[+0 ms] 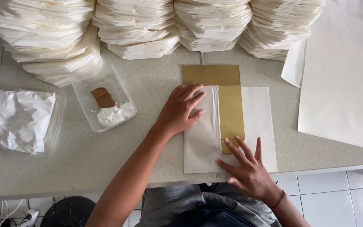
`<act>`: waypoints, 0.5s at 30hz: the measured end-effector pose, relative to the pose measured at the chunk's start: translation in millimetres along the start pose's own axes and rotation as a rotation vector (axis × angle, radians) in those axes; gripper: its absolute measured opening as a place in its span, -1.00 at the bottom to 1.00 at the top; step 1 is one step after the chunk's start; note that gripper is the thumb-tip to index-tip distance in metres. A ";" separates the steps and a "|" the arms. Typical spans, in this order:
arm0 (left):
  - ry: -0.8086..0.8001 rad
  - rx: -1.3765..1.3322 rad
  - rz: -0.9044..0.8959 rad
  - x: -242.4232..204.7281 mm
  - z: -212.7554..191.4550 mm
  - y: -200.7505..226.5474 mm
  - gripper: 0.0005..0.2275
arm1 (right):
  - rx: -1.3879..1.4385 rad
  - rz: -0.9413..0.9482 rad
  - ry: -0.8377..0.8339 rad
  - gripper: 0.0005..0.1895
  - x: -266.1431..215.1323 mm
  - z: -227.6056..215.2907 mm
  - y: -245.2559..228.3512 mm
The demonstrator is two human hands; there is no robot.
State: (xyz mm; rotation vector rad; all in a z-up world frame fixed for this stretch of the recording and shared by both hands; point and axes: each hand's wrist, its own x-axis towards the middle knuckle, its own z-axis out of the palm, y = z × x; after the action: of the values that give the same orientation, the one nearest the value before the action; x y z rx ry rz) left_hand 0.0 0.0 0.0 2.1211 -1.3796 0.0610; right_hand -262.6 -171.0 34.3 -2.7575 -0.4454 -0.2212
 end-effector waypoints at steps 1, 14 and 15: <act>0.001 0.001 -0.005 0.2 -0.8 0.2 -0.57 | 0.003 -0.004 -0.002 -0.38 -2.0 -2.2 -1.7; -0.016 -0.006 -0.001 1.1 -0.1 0.2 -0.57 | 0.008 0.080 -0.001 -0.32 -3.7 3.8 -6.2; -0.012 0.000 0.006 -0.1 -1.0 0.3 -0.57 | 0.011 0.065 -0.007 -0.35 -6.7 5.3 -8.4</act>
State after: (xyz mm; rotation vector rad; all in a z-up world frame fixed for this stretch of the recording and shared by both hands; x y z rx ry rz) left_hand 0.0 0.5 0.9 2.1213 -1.3929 0.0506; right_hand -271.1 -163.5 30.5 -2.7580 -0.3569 -0.1923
